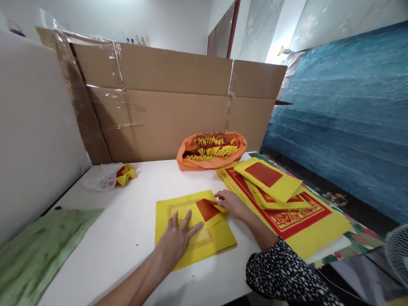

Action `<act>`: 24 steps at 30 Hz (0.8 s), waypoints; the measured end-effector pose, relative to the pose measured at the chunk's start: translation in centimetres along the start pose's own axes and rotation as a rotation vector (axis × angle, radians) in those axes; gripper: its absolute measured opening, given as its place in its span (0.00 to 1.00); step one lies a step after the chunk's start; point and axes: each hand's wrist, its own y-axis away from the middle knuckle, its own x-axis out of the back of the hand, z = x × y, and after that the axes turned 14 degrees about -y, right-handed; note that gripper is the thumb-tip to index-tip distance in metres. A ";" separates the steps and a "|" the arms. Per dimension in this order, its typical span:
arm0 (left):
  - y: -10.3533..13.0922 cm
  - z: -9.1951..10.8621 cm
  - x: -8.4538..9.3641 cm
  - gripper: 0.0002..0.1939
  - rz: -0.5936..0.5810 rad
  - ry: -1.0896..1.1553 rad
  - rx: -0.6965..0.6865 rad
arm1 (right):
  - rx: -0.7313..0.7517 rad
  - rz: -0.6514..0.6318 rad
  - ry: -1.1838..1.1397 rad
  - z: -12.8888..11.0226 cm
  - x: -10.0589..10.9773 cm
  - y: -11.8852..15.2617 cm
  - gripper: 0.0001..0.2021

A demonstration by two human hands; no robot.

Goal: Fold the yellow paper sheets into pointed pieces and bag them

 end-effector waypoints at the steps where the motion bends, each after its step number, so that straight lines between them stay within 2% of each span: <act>1: 0.0 0.0 0.2 0.42 0.012 0.025 -0.009 | 0.009 -0.020 0.005 0.6 -0.8 -0.2 0.13; 4: -0.6 -0.2 1.2 0.32 0.079 0.090 -0.079 | 0.009 -0.018 0.018 1.2 -2.5 -0.2 0.13; 7: -1.6 -0.7 2.3 0.26 0.203 0.195 -0.163 | 0.012 0.007 0.035 0.1 -2.5 0.1 0.07; 9: -2.2 -1.3 2.7 0.28 0.300 0.274 -0.057 | 0.065 0.044 0.037 -1.5 -2.3 0.7 0.02; 12: -2.2 -2.5 2.1 0.30 0.375 0.392 0.164 | 0.311 0.145 0.068 -4.3 -2.4 2.3 0.03; 14: -1.6 -3.1 1.0 0.27 0.323 0.474 0.154 | 0.497 0.150 0.152 -5.5 -3.1 3.6 0.06; 17: -0.4 -3.5 -0.9 0.25 0.152 0.560 0.081 | 0.624 0.044 0.301 -5.4 -4.4 5.2 0.08; 20: 0.1 -3.5 -1.3 0.22 0.040 0.647 0.078 | 0.618 -0.035 0.332 -4.1 -5.2 5.7 0.09; 22: -0.1 -3.6 -0.4 0.21 -0.004 0.773 0.106 | 0.563 -0.041 0.264 -3.5 -5.0 5.3 0.09; 24: -0.8 -3.7 0.8 0.18 -0.044 0.945 0.212 | 0.474 -0.024 0.145 -3.4 -4.7 4.2 0.08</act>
